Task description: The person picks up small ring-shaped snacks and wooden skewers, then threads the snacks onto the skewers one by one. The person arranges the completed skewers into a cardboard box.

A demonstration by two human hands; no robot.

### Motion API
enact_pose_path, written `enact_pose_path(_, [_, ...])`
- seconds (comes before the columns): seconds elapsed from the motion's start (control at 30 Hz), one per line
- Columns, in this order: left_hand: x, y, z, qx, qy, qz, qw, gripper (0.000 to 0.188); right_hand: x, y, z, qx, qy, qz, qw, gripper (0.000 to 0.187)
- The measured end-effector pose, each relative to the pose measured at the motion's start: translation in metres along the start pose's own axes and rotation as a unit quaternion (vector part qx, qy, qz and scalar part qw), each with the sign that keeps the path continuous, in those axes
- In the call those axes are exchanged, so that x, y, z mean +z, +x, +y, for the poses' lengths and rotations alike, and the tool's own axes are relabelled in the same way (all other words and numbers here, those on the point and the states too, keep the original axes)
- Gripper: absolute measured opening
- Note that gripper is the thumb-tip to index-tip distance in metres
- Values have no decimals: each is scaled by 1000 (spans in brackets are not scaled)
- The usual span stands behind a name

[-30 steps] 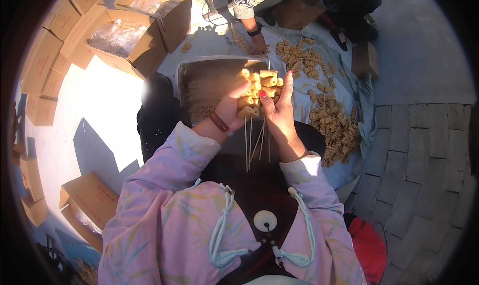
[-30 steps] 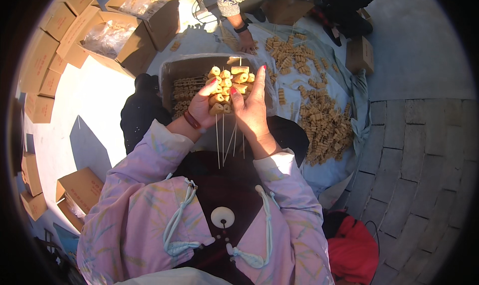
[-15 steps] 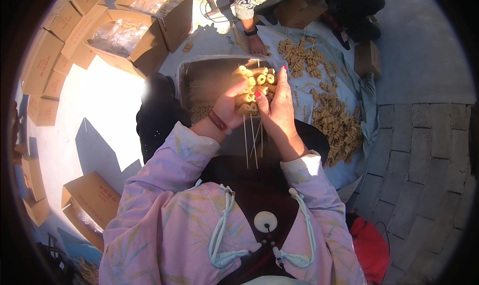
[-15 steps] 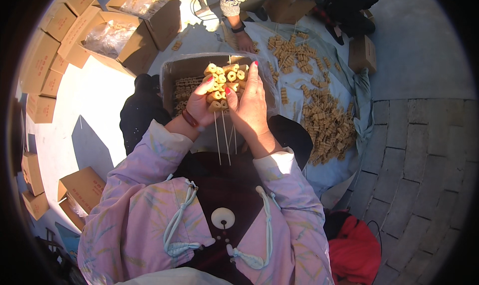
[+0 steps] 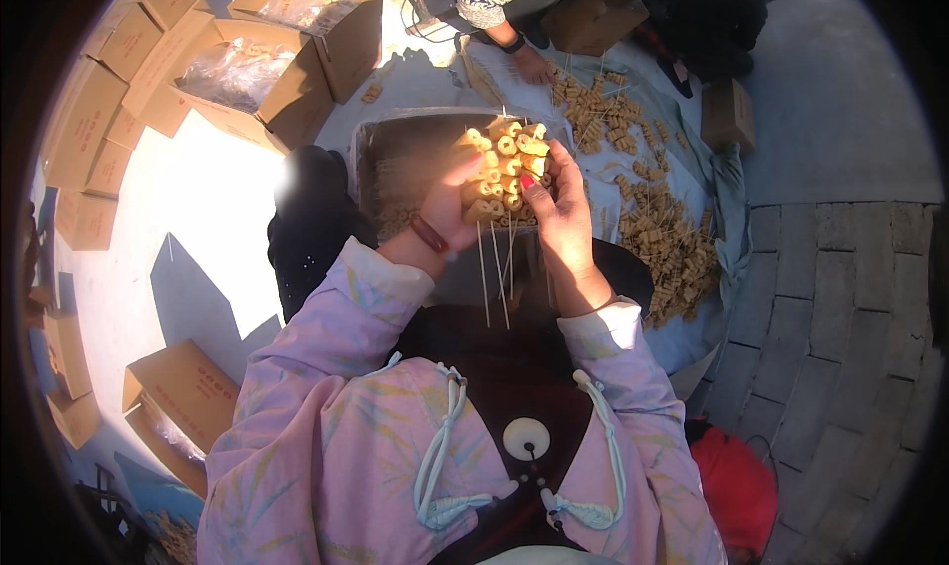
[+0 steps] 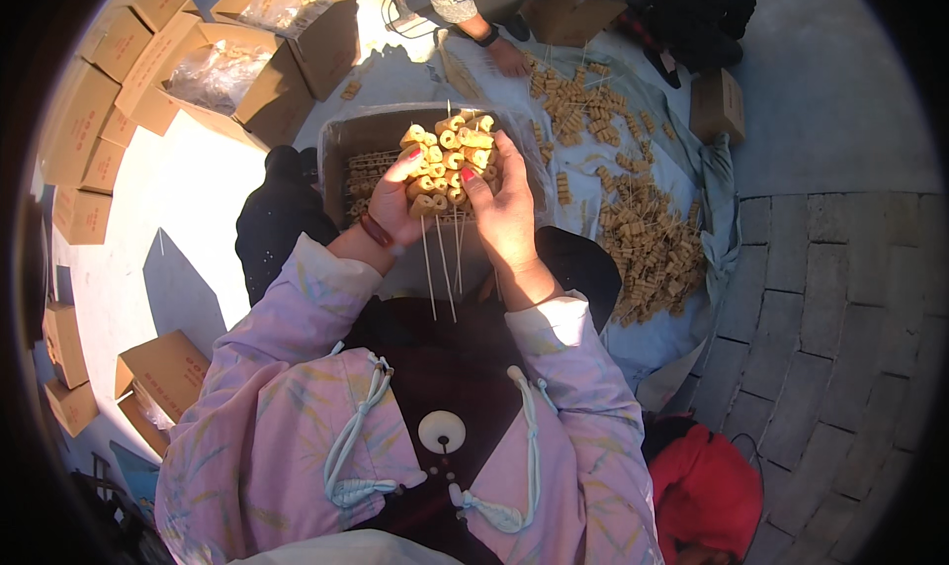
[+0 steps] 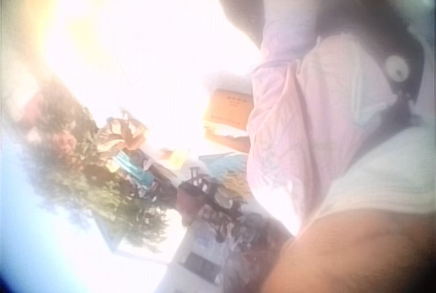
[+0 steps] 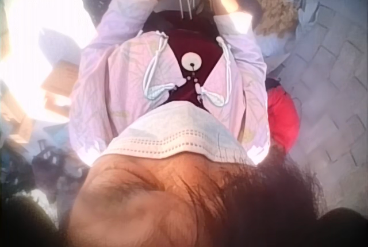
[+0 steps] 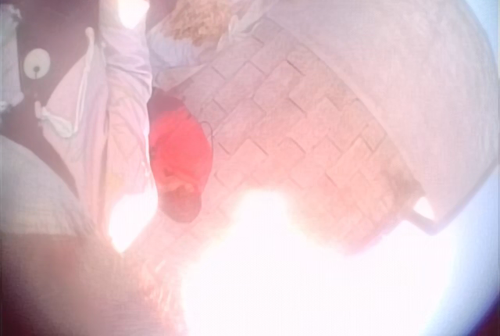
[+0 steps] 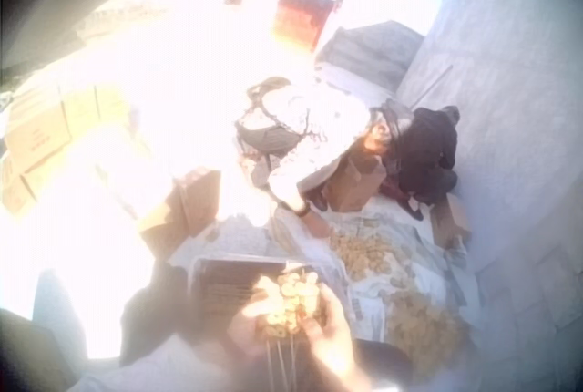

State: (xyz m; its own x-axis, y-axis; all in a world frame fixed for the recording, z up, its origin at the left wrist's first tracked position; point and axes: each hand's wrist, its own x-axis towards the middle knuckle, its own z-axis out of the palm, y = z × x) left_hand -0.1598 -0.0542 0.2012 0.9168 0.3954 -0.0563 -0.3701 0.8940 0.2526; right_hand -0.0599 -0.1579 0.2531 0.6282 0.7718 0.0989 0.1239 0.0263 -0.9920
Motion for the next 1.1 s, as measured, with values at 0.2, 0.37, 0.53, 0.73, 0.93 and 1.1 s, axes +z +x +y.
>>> enact_pose_path(0.2, [-4,-1,0,-11,-23,-15,1000,52,5,-5,8,-13,1,39,999,53])
enact_pose_path(0.37, [-6,-3,0,-18,-7,-17,1000,53,8,-4,13,-56,-7,64,996,51])
enact_pose_path(0.53, [-2,-4,1,-1,9,-26,1000,55,5,-4,17,-54,-53,66,995,54])
enact_pose_path(0.73, [-1,-5,1,7,36,-19,999,55,1,-4,22,-13,-76,35,996,57])
enact_pose_path(0.93, [-13,-4,-1,9,55,35,998,54,-6,-3,31,31,83,48,995,58])
enact_pose_path(1.1, [-17,-3,-2,7,33,19,999,50,-4,-6,40,34,132,19,991,57])
